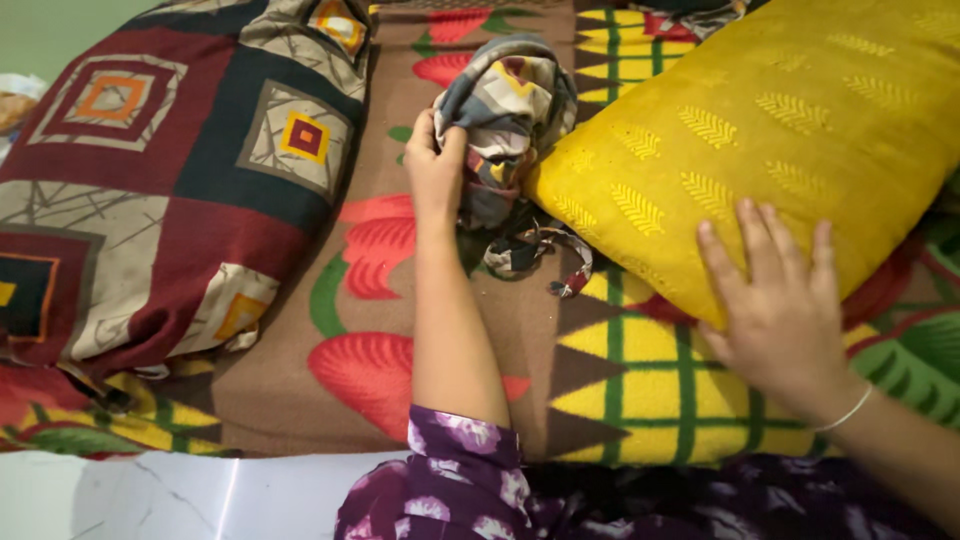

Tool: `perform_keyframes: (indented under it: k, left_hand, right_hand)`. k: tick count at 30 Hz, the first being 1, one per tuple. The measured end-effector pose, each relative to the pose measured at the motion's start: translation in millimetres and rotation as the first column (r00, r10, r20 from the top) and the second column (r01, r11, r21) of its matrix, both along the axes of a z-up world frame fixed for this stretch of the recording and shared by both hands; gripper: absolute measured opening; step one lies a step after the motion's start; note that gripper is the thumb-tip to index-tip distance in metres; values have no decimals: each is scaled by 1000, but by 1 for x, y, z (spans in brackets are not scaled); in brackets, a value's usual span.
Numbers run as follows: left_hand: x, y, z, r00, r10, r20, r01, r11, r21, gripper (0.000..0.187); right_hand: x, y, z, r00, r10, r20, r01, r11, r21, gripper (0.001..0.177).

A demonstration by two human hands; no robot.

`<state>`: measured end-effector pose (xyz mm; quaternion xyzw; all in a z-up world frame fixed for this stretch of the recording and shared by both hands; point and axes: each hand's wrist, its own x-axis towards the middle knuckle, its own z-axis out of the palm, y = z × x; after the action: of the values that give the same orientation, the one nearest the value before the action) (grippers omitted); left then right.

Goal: The person puts a patterned fabric cover onto a yellow pillow by hand, pulling the fabric over the pillow and tucking it in.

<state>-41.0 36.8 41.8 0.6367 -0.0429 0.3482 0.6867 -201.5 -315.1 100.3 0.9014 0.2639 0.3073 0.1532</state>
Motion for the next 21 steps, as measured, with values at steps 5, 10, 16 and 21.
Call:
perform_keyframes:
  k: [5, 10, 16, 21]
  left_hand:
    - [-4, -10, 4, 985, 172, -31, -162, 963, 213, 23]
    - [3, -8, 3, 973, 229, 7, -226, 952, 207, 27]
    - [27, -8, -9, 988, 153, -19, -149, 980, 132, 25]
    - [34, -27, -9, 997, 71, -29, -68, 992, 111, 32]
  right_hand:
    - [19, -15, 60, 998, 32, -60, -24, 991, 133, 73]
    - [62, -24, 93, 944, 330, 19, -311, 866, 392, 61]
    - [104, -4, 93, 918, 388, 86, -390, 839, 380, 52]
    - [97, 73, 66, 954, 261, 147, -273, 960, 68, 61]
